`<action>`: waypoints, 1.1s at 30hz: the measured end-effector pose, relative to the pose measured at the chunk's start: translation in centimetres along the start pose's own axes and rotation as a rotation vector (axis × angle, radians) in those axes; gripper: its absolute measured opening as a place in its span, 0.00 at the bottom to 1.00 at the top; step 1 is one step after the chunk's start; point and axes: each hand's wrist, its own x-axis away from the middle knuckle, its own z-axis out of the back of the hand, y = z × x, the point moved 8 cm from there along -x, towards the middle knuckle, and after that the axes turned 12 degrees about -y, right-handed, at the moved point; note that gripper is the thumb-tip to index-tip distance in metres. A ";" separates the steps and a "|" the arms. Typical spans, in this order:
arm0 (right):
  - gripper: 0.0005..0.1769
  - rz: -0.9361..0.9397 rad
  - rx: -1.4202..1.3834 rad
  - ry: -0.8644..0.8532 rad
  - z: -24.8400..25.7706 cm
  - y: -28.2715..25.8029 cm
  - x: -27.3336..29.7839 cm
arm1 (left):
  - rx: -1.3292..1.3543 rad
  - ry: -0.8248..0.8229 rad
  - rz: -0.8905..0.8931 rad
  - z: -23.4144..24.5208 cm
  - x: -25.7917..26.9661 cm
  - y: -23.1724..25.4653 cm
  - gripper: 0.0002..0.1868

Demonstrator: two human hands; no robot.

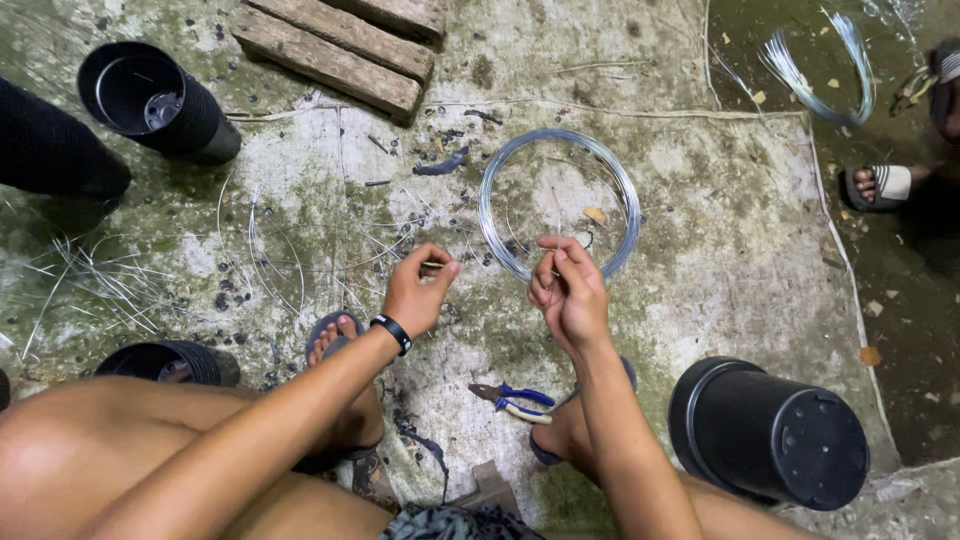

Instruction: The person sits on the floor and uses pliers to cut a coiled metal wire into short segments. They repeatedly measure, cut, and place the pieces on the floor.

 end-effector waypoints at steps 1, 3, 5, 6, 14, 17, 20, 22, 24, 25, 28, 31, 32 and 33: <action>0.13 0.007 0.001 -0.039 -0.5 0.0 0.1 | 0.045 -0.008 0.041 -0.1 0.0 -0.7 0.06; 0.13 0.024 0.005 -0.122 -1.6 -0.2 0.2 | 0.134 -0.018 0.117 -0.1 -0.2 -1.5 0.05; 0.13 0.006 0.078 -0.136 -2.1 -0.2 0.5 | 0.352 -0.031 0.257 -0.5 -0.3 -2.1 0.05; 0.13 -0.004 0.115 -0.140 -2.3 -0.1 0.8 | 0.462 -0.040 0.331 -0.8 -0.3 -2.2 0.04; 0.15 -0.155 0.299 -0.262 -5.1 1.4 2.0 | 0.806 -0.130 0.196 2.2 -4.8 6.6 0.03; 0.17 -0.194 0.365 -0.345 -5.7 1.9 2.2 | 0.924 -0.247 0.113 1.7 -5.2 9.6 0.04; 0.23 -0.241 0.289 -0.473 -6.0 3.2 2.5 | 0.944 -0.241 0.097 1.7 -5.4 10.8 0.04; 0.30 -0.280 0.171 -0.547 -6.1 4.3 2.7 | 0.912 -0.224 0.099 1.7 -5.3 11.3 0.05; 0.37 -0.321 0.031 -0.600 -5.9 5.3 2.8 | 0.876 -0.231 0.086 1.6 -4.9 11.8 0.05; 0.38 -0.345 0.063 -0.592 -5.4 6.0 2.7 | 0.850 -0.239 0.079 1.6 -4.8 12.1 0.05; 0.41 -0.416 0.144 -0.528 -3.7 8.1 2.4 | 0.756 -0.287 0.044 1.2 -4.0 13.0 0.05; 0.39 -0.513 0.146 -0.427 -2.0 10.1 1.7 | 0.684 -0.387 -0.035 0.5 -3.3 14.7 0.05; 0.37 -0.565 0.109 -0.414 -1.7 10.8 1.6 | 0.692 -0.426 -0.058 0.0 -3.0 15.3 0.05; 0.35 -0.617 0.073 -0.400 -1.5 11.5 1.6 | 0.700 -0.464 -0.081 -0.3 -2.6 16.0 0.05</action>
